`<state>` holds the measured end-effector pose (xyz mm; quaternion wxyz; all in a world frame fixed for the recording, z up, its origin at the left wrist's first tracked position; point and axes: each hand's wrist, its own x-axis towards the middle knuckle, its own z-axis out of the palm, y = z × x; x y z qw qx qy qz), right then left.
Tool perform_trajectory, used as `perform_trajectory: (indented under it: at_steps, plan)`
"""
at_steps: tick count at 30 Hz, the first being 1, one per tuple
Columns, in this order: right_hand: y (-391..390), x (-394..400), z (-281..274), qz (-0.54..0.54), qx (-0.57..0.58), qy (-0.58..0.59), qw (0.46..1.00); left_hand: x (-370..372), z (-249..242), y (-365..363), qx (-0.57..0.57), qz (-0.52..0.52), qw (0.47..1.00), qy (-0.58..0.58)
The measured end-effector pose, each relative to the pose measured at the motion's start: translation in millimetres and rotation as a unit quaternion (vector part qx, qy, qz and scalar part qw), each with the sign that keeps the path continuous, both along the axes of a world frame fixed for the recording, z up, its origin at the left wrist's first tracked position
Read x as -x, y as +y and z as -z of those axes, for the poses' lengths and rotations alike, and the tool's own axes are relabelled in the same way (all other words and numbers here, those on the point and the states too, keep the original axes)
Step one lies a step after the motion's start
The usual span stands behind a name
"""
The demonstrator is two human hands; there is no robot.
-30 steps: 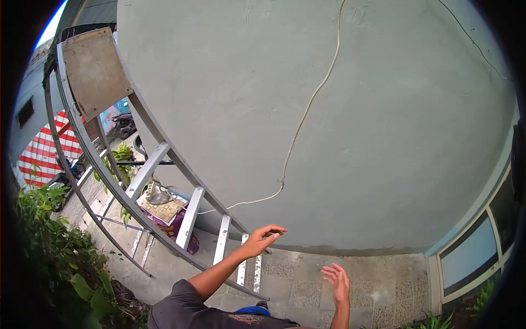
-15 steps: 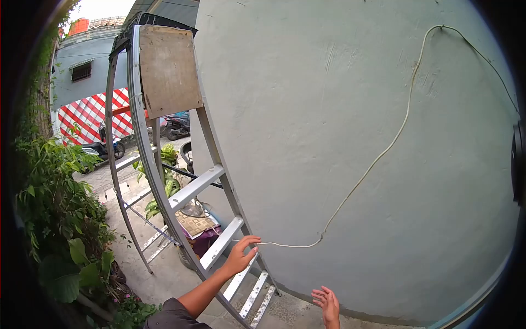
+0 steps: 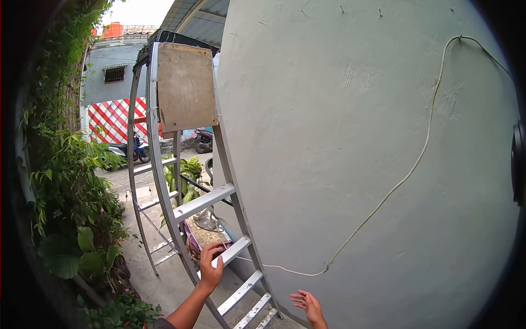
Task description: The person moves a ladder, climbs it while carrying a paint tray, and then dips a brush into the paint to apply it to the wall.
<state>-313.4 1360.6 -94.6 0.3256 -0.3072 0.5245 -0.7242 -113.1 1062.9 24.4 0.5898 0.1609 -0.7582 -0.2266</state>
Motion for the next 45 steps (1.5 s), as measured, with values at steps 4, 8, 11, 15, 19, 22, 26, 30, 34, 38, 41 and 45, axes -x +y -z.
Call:
perform_trajectory:
  at_steps: [4, 8, 11, 15, 19, 22, 26, 30, 34, 38, 41, 45]
  plan:
    - [-1.3, 32.1, 1.4, -0.054, -0.026, -0.001, 0.998, -3.2, 9.9, 4.1, 0.033, -0.083, 0.991, 0.101]
    - [-1.2, 62.9, 4.2, -0.065, -0.035, 0.005, 0.997, -5.0, 16.9, 9.4, 0.055, -0.204, 0.964, 0.161]
    - [-6.2, 79.8, 2.3, -0.076, -0.036, 0.025, 0.996, -10.3, 27.8, 6.3, 0.002, -0.283, 0.952, 0.117]
    - [-17.2, 89.8, 2.8, -0.121, -0.050, 0.024, 0.991, -21.6, 68.6, -11.5, -0.099, -0.305, 0.943, 0.085]
    - [-35.7, 84.4, 5.9, -0.165, -0.039, 0.021, 0.985, -37.7, 83.0, -3.2, -0.180, -0.256, 0.950, 0.007]
    - [-56.7, 72.2, 12.0, -0.188, -0.041, 0.014, 0.981, -46.3, 81.8, 9.8, -0.216, -0.211, 0.953, 0.000]
    - [-81.3, 41.0, 11.9, -0.207, -0.051, 0.018, 0.977, -71.3, 72.5, 18.2, -0.248, -0.162, 0.955, -0.008]
    - [-112.0, 0.7, 11.9, -0.193, -0.064, 0.019, 0.979, -111.2, 66.5, 8.2, -0.234, -0.145, 0.961, -0.014]
    - [-148.8, -43.3, 25.1, -0.148, -0.088, -0.003, 0.985, -164.3, 68.3, -17.6, -0.244, -0.121, 0.962, -0.014]
    - [-188.9, -83.8, 35.2, -0.095, -0.119, -0.011, 0.988, -222.5, 73.6, -46.7, -0.249, -0.108, 0.962, -0.003]
    - [-218.9, -104.1, 42.6, -0.057, -0.102, -0.038, 0.992, -265.2, 81.1, -65.7, -0.259, -0.098, 0.961, -0.007]
    - [-248.5, -129.2, 24.1, -0.027, -0.098, -0.036, 0.994, -305.9, 82.7, -80.9, -0.271, -0.075, 0.960, -0.004]
